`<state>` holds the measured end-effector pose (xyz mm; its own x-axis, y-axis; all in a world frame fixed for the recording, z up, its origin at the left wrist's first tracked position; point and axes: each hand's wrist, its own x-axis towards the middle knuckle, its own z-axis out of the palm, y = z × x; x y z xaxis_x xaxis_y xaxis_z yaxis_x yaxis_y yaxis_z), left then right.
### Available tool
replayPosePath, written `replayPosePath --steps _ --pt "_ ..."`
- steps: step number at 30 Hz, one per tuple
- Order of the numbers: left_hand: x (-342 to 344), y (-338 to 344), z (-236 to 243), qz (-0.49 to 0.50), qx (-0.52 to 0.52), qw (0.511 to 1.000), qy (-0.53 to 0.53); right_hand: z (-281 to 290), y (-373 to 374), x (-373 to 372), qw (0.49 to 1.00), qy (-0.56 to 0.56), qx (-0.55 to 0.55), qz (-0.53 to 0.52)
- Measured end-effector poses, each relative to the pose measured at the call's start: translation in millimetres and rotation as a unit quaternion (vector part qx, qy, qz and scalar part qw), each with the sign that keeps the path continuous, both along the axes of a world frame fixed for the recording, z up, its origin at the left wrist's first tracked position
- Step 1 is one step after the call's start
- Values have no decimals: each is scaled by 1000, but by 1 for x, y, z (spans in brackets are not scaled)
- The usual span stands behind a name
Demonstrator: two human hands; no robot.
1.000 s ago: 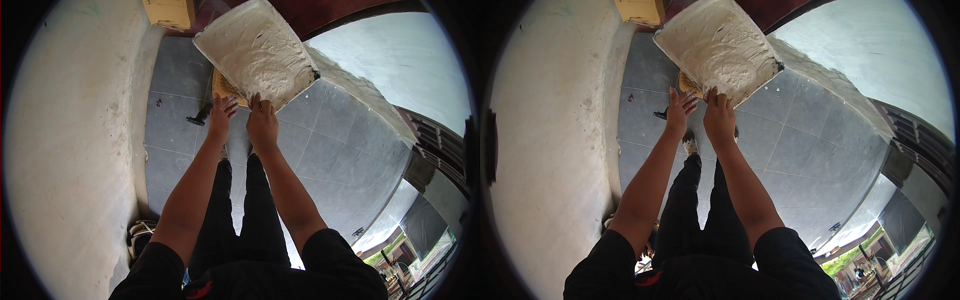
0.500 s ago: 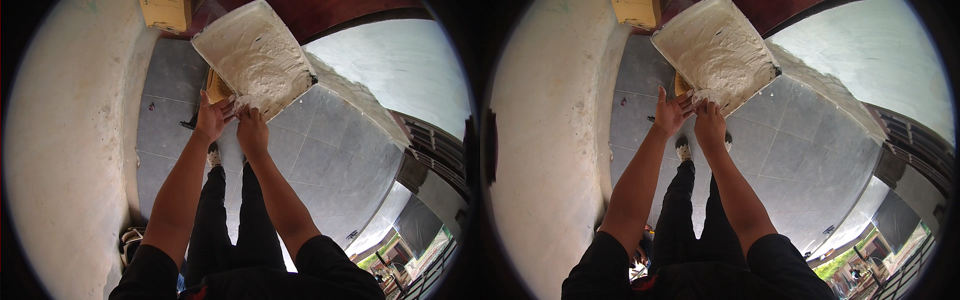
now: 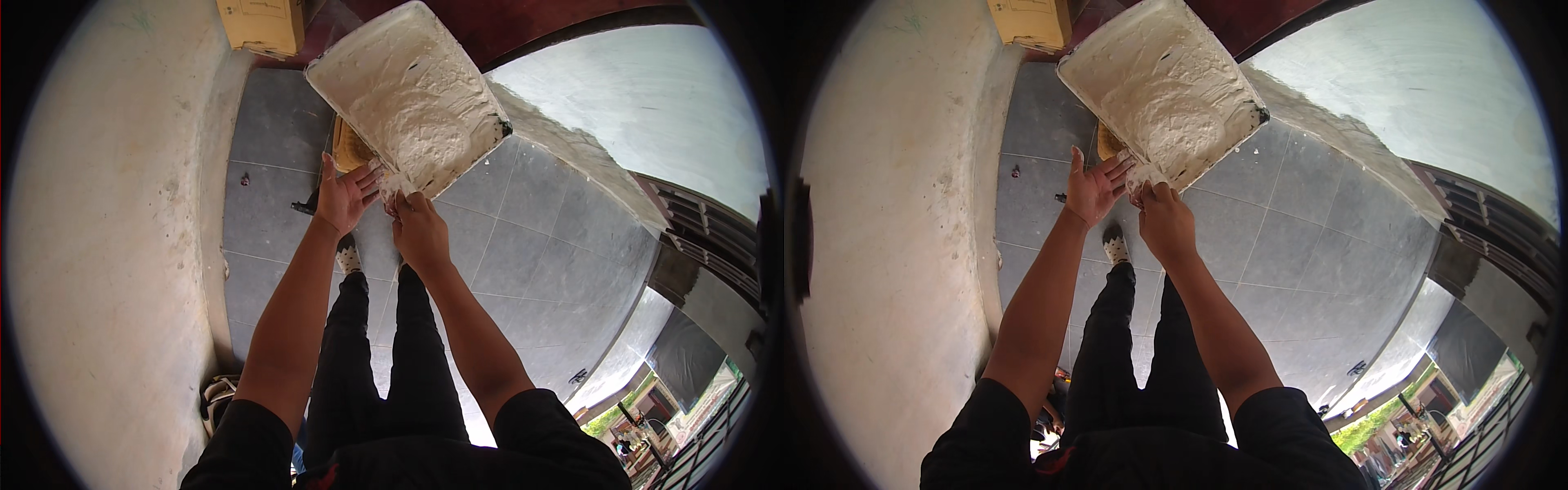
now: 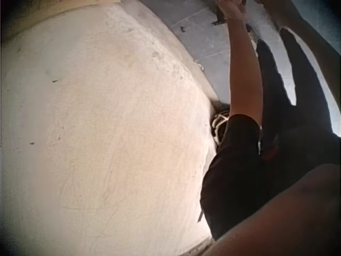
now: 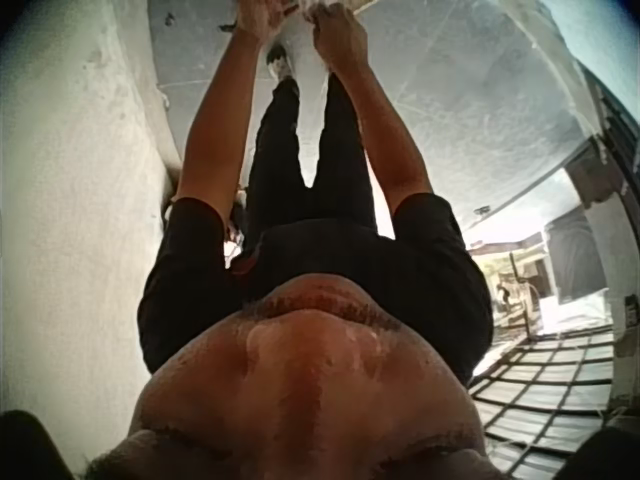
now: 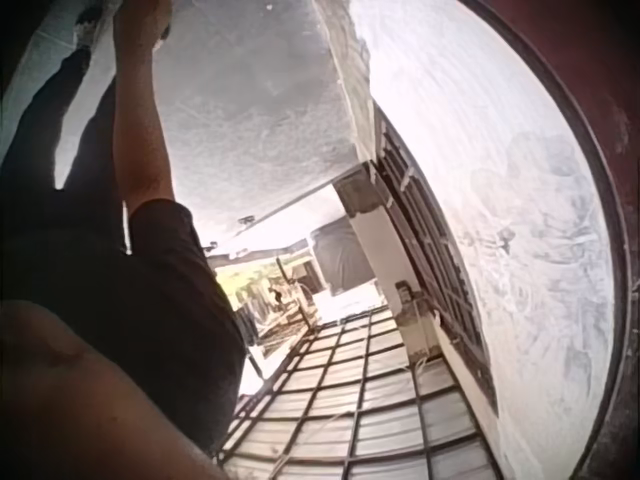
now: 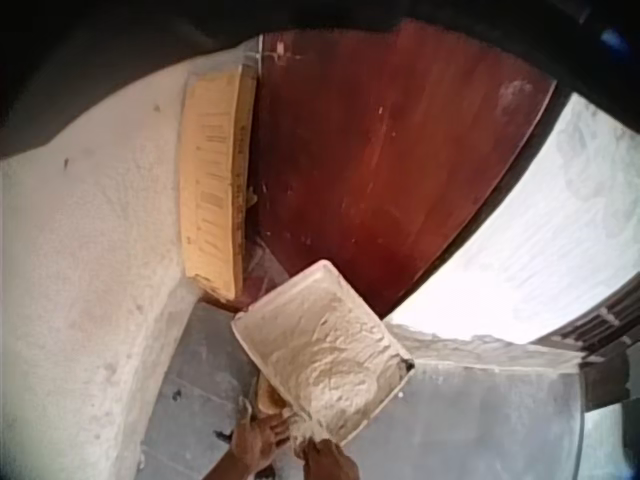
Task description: The person applies plaster to a wall with a putty knife, scoops additional plaster from a tray onto the tool, and spreads the plaster across different areas of the wall.
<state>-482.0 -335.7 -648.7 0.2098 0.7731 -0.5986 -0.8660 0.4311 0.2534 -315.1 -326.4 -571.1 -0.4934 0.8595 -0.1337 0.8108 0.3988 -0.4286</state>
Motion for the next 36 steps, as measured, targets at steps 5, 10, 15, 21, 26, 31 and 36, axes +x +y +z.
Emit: replayPosePath --steps 5,10,15,21,26,31,36 --pt "5 -1 10 19 -4 1000 6 17 3 20 1000 9 -6 -7" --pt "8 -5 13 54 -11 998 -21 23 9 47 987 79 -79 -119" --pt "15 -7 13 69 -28 997 -8 26 26 62 998 25 -51 -24" --pt "14 -13 9 53 -60 996 44 28 45 37 996 7 -62 66" --pt "27 -16 3 74 -78 993 50 30 89 -3 981 -67 -103 150" --pt "31 -21 6 78 -75 993 50 39 122 -34 980 -69 -65 173" --pt "24 -23 9 90 -81 991 48 46 119 -24 988 -39 -124 84"
